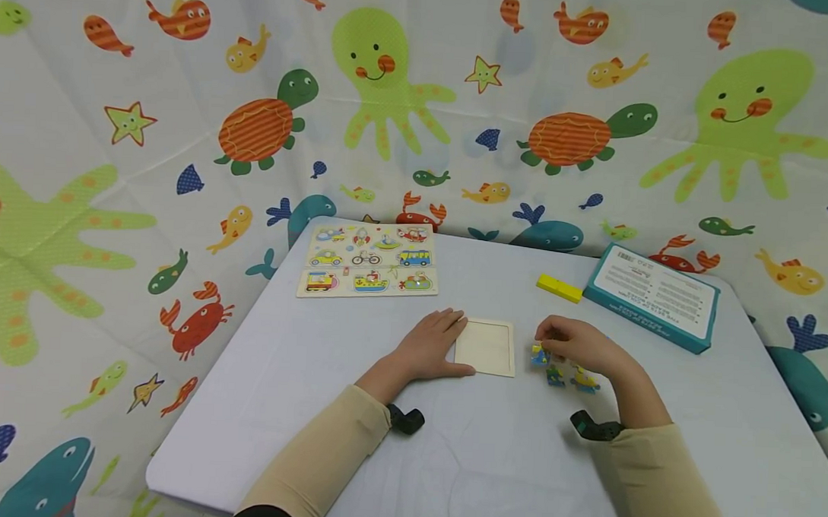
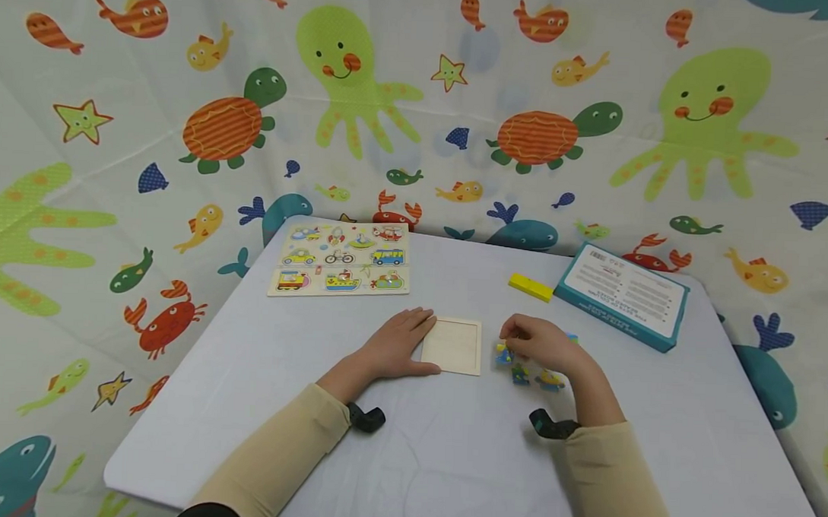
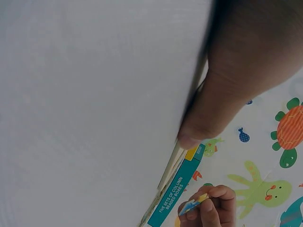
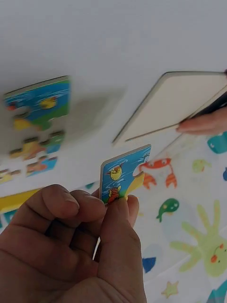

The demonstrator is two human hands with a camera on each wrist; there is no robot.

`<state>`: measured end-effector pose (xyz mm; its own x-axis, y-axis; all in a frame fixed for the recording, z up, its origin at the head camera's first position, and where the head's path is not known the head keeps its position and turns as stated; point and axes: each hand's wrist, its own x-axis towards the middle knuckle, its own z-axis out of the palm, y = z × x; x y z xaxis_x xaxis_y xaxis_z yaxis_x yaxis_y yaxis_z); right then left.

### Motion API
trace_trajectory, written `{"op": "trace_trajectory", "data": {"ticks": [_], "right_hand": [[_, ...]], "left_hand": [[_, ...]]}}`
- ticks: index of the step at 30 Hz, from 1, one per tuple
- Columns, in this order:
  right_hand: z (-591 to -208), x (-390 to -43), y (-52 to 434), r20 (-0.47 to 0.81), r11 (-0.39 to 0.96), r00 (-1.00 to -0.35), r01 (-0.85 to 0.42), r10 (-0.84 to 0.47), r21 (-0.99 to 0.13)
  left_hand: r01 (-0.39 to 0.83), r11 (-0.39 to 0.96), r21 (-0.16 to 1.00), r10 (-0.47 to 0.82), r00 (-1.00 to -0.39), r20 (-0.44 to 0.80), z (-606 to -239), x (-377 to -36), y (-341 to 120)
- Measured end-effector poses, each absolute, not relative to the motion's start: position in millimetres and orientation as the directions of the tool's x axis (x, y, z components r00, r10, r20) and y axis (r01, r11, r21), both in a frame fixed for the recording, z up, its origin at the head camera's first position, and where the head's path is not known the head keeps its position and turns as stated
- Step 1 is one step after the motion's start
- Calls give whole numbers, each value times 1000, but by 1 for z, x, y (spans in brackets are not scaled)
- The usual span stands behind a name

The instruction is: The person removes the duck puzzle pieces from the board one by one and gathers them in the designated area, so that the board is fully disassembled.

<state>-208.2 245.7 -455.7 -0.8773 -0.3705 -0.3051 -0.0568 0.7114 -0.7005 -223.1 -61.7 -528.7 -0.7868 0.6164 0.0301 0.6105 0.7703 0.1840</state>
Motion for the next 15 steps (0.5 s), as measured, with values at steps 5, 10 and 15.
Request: {"op": "trace_trajectory", "data": {"ticks": [5, 10, 15], "right_hand": [[-452, -202, 266, -316, 700, -882, -21, -349, -714], [-452, -196, 289, -317, 684, -884, -5, -344, -729], [-454, -189, 311, -326, 677, -887, 20, -327, -736]], "left_hand": [[606, 772, 191, 613, -790, 27, -527, -222, -62], [603, 775, 191, 610, -792, 26, -527, -222, -62], [602, 774, 197, 610, -792, 25, -528, -222, -62]]}}
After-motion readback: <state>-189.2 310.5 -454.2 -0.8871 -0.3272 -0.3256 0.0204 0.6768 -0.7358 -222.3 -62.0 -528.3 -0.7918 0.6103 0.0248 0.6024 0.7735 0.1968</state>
